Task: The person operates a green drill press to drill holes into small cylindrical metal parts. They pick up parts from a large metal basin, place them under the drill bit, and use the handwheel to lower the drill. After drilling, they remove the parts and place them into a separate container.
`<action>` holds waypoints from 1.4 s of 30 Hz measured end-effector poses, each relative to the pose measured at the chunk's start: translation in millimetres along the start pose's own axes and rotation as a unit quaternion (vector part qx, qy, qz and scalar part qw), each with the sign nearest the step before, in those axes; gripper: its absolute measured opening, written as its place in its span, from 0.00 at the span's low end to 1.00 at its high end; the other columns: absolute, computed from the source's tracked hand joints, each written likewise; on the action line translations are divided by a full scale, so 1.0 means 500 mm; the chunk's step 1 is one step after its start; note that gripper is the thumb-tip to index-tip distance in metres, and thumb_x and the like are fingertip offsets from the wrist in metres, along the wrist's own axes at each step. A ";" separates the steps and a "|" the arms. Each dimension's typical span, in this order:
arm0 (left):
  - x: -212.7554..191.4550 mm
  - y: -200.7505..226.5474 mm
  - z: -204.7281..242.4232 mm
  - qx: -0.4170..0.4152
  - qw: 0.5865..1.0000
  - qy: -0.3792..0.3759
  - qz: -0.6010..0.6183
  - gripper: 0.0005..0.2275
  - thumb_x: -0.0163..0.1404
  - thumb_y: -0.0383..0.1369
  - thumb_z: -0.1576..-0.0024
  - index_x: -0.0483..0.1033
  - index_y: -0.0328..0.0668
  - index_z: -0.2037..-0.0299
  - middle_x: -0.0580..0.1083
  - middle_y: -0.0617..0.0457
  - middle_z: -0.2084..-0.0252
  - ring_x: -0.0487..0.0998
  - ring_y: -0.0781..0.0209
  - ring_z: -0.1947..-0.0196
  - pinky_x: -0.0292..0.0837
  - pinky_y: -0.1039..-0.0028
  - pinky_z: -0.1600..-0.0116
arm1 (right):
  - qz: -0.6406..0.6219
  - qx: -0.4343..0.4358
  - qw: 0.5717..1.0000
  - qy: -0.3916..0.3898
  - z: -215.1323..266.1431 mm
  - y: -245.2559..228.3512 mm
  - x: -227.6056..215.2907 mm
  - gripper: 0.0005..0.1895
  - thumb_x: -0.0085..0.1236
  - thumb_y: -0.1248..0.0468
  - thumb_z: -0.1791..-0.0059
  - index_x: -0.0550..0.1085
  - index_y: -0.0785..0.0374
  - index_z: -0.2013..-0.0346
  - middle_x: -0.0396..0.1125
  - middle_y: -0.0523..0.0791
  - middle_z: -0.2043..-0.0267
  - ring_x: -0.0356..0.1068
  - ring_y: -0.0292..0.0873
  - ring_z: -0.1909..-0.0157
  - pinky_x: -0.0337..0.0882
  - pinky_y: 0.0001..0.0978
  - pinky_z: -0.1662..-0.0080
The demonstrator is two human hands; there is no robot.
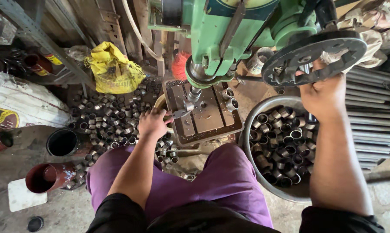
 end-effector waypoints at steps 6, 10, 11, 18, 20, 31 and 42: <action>-0.006 -0.003 -0.010 0.014 1.000 -0.003 -0.021 0.18 0.54 0.54 0.45 0.80 0.54 0.55 0.77 0.49 0.54 0.78 0.44 0.52 0.69 0.55 0.43 | 0.045 0.005 0.999 0.029 0.016 0.027 0.019 0.16 0.59 0.69 0.44 0.72 0.69 0.41 0.73 0.53 0.53 0.74 0.58 0.49 0.72 0.46 0.45; 0.006 -0.005 -0.004 -0.011 0.999 -0.030 -0.014 0.18 0.53 0.54 0.44 0.79 0.53 0.54 0.77 0.49 0.53 0.78 0.45 0.51 0.70 0.56 0.44 | -0.018 -0.001 0.998 0.060 0.027 0.059 0.057 0.17 0.53 0.72 0.47 0.72 0.69 0.42 0.73 0.54 0.51 0.75 0.59 0.48 0.74 0.44 0.46; 0.009 -0.002 -0.003 -0.019 0.999 -0.033 -0.003 0.18 0.53 0.54 0.44 0.79 0.53 0.54 0.77 0.48 0.52 0.78 0.44 0.51 0.70 0.56 0.45 | -0.005 0.010 0.998 0.059 0.026 0.066 0.073 0.15 0.54 0.72 0.46 0.73 0.67 0.44 0.73 0.54 0.54 0.75 0.58 0.50 0.74 0.43 0.47; 0.003 0.002 -0.003 -0.007 1.000 0.002 0.001 0.18 0.54 0.53 0.46 0.79 0.51 0.58 0.77 0.48 0.53 0.78 0.43 0.54 0.70 0.55 0.48 | 0.123 0.263 0.948 -0.134 0.059 0.064 0.022 0.31 0.67 0.57 0.49 0.69 0.59 0.33 0.73 0.55 0.68 0.75 0.56 0.67 0.74 0.47 0.60; 0.000 0.001 -0.005 -0.008 1.000 -0.002 -0.007 0.17 0.54 0.53 0.44 0.79 0.52 0.57 0.77 0.47 0.53 0.78 0.43 0.54 0.71 0.54 0.48 | 0.202 0.261 0.934 -0.137 0.089 0.032 -0.064 0.28 0.67 0.52 0.49 0.73 0.61 0.38 0.76 0.52 0.67 0.75 0.53 0.66 0.74 0.47 0.61; 0.006 -0.004 -0.008 -0.038 0.990 -0.078 -0.107 0.16 0.51 0.53 0.43 0.79 0.56 0.53 0.75 0.49 0.50 0.78 0.48 0.55 0.72 0.57 0.53 | 0.240 0.020 0.963 0.123 0.124 -0.096 -0.168 0.60 0.75 0.60 0.52 0.37 0.52 0.21 0.36 0.44 0.20 0.64 0.52 0.28 0.78 0.38 0.35; 0.005 -0.078 0.054 -0.169 0.942 -0.287 -0.029 0.21 0.50 0.40 0.39 0.63 0.69 0.35 0.80 0.51 0.50 0.85 0.48 0.57 0.79 0.61 0.57 | -0.143 0.261 0.917 0.264 0.456 0.229 -0.081 0.33 0.61 0.65 0.42 0.61 0.71 0.24 0.71 0.48 0.42 0.62 0.32 0.64 0.65 0.19 0.59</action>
Point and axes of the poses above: each hand's wrist, its own z-axis away from the middle knuckle, its own x-axis out of the palm, y = z × x, the point moved 7 cm from there along -z, towards the middle knuckle
